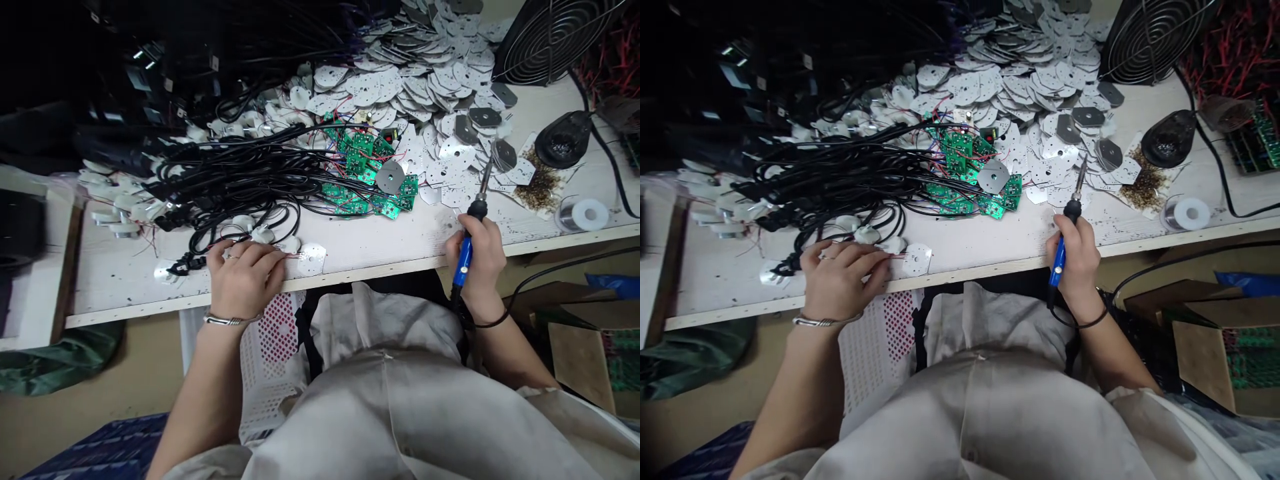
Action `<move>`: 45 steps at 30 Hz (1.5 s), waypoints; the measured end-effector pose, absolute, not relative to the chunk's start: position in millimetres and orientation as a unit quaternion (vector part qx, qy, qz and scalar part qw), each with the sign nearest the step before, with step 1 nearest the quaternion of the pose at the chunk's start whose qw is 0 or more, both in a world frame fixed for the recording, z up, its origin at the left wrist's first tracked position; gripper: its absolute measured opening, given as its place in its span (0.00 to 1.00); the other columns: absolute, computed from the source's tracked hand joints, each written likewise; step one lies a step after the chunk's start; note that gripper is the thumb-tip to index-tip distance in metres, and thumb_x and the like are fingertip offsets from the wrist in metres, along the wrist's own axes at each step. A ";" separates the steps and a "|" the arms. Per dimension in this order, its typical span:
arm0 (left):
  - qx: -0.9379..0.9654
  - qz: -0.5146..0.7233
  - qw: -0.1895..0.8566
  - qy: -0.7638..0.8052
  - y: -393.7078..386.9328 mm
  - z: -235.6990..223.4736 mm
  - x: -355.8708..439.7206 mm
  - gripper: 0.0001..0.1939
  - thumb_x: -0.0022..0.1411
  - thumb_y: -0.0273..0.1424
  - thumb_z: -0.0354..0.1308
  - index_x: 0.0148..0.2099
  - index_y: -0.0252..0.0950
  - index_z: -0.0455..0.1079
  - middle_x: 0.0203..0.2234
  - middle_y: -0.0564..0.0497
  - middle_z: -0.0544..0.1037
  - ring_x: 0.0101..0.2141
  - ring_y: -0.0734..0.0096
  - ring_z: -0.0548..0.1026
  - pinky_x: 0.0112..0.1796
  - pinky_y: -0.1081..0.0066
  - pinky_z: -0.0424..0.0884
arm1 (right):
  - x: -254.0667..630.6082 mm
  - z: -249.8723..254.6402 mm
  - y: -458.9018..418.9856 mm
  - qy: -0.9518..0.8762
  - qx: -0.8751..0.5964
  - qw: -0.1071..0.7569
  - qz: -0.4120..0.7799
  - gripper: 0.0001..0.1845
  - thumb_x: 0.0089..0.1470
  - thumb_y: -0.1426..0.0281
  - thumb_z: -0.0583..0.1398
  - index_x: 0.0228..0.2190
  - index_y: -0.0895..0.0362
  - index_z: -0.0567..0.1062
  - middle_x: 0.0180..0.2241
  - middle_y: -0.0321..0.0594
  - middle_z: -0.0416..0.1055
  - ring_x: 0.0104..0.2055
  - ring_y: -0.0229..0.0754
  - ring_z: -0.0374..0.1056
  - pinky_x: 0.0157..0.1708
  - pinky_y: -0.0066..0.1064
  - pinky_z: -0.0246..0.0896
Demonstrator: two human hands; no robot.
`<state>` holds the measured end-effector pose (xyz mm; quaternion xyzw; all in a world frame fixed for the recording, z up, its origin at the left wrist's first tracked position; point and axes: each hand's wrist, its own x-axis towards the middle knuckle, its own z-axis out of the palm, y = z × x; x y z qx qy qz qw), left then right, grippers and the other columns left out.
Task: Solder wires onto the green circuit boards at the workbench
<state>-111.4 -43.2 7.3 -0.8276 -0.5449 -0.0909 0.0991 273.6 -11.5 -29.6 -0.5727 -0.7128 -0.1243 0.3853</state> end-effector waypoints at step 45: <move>-0.881 -0.245 -0.020 -0.403 -12.7 1.5 41.0 0.07 0.65 0.25 0.54 0.43 0.41 0.72 0.34 0.54 0.80 0.41 0.68 0.76 0.57 0.53 0.59 | 240.2 -44.8 -30.3 -0.741 -0.510 0.436 0.013 0.19 0.56 0.77 0.57 0.48 0.50 0.71 0.36 0.40 0.73 0.36 0.37 0.73 0.34 0.26 0.69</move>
